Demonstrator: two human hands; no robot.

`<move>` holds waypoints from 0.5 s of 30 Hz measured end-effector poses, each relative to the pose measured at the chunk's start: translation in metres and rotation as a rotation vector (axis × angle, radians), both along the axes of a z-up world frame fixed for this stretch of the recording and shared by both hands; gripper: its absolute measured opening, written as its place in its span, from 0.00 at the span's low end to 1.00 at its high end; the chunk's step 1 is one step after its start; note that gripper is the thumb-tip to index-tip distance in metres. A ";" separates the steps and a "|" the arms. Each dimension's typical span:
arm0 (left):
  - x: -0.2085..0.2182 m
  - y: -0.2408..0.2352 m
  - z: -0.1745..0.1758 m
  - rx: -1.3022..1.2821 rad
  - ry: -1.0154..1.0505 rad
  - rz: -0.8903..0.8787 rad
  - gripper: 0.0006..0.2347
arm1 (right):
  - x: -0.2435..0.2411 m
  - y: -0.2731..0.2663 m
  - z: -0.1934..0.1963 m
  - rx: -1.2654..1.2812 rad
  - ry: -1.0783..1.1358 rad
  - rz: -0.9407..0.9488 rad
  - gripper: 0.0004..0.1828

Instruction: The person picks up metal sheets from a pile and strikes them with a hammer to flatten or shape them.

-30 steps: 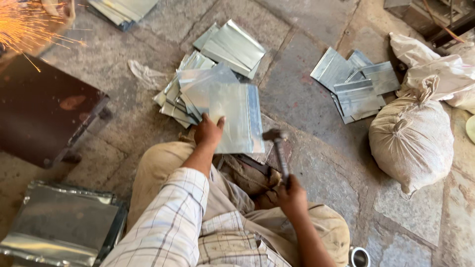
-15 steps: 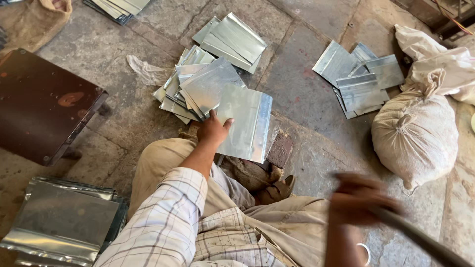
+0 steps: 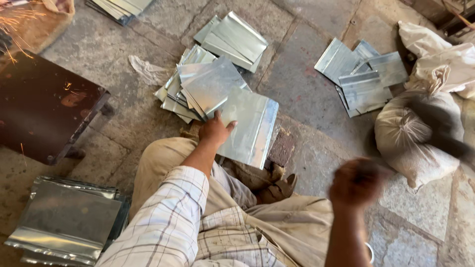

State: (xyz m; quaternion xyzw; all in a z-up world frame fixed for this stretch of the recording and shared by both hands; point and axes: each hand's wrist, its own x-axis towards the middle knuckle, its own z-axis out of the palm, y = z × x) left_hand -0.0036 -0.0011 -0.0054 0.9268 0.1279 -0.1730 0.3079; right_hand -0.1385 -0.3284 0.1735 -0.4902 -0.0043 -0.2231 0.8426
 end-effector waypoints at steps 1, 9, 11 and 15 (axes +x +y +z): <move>0.002 0.001 0.002 0.003 -0.005 -0.011 0.40 | 0.007 -0.003 0.009 -0.267 -0.116 -0.123 0.04; -0.001 0.001 0.011 -0.010 -0.004 -0.014 0.37 | -0.020 0.030 -0.126 -1.545 0.056 -0.473 0.04; 0.001 0.002 0.010 -0.017 -0.013 -0.013 0.37 | -0.031 0.031 -0.157 -1.543 0.357 -0.022 0.07; 0.001 0.002 0.004 0.002 -0.007 -0.039 0.39 | -0.025 0.019 -0.139 -1.426 0.395 -0.056 0.05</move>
